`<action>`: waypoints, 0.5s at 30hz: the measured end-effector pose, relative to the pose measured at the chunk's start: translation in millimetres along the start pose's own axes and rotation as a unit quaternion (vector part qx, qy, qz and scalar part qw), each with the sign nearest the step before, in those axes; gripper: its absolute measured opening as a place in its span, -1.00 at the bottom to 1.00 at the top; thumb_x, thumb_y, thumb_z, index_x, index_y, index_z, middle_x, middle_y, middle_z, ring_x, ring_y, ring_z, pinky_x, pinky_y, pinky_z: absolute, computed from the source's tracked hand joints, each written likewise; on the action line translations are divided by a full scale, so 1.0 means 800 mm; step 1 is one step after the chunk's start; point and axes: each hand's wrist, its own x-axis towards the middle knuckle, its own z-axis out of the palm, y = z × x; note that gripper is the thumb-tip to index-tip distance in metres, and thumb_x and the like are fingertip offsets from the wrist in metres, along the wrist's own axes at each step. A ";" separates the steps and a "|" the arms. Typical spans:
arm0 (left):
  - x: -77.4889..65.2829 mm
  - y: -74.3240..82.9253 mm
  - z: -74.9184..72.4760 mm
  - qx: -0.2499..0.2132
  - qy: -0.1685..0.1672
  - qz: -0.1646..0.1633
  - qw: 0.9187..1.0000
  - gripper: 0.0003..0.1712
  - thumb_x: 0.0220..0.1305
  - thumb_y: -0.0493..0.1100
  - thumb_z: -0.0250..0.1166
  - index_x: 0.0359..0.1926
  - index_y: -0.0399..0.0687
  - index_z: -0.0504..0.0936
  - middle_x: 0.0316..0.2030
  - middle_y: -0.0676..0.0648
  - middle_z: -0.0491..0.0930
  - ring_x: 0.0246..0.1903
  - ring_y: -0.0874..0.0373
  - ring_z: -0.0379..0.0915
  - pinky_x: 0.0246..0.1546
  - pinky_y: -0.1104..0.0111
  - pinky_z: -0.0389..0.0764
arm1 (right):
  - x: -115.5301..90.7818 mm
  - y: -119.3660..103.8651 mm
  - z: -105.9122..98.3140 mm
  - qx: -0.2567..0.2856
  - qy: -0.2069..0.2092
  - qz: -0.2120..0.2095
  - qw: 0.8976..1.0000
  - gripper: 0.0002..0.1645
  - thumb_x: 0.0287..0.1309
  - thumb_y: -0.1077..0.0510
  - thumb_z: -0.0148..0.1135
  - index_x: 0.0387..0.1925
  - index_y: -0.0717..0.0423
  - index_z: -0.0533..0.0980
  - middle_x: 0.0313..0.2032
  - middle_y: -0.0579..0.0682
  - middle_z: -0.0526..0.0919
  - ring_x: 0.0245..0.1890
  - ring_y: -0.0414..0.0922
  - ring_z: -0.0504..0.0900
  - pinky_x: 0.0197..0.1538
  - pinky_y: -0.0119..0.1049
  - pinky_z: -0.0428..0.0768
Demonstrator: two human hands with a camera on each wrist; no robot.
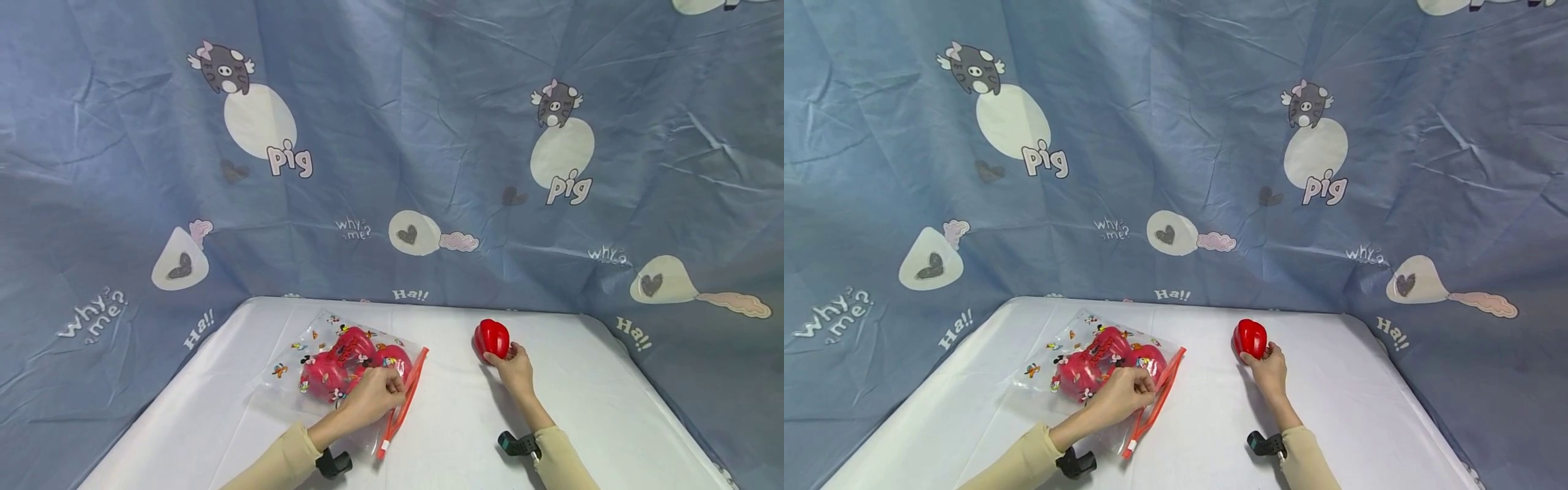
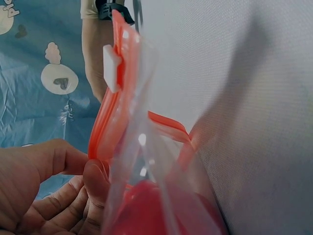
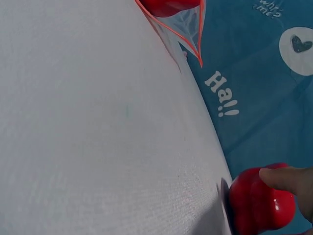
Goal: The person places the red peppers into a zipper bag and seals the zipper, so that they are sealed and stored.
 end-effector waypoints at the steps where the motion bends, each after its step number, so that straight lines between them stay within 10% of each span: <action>1: 0.000 0.000 0.000 -0.001 0.000 -0.001 1.000 -0.87 -0.01 -0.36 0.28 -0.55 -0.06 0.59 -0.64 0.10 0.52 -0.63 0.40 0.34 -0.64 0.54 0.37 | 0.001 0.001 0.000 -0.001 0.000 0.001 1.000 -0.05 0.11 0.08 0.29 0.34 0.50 0.07 0.17 0.48 0.37 0.18 0.28 0.39 0.23 0.12 0.40; 15: -0.001 -0.001 0.000 -0.006 -0.001 0.005 1.000 -0.87 0.01 -0.36 0.29 -0.55 -0.06 0.59 -0.64 0.11 0.52 -0.63 0.41 0.33 -0.63 0.54 0.37 | 0.003 0.006 -0.001 -0.026 0.004 -0.006 1.000 -0.15 0.17 0.02 0.22 0.31 0.48 0.15 0.21 0.48 0.36 0.21 0.30 0.39 0.26 0.16 0.36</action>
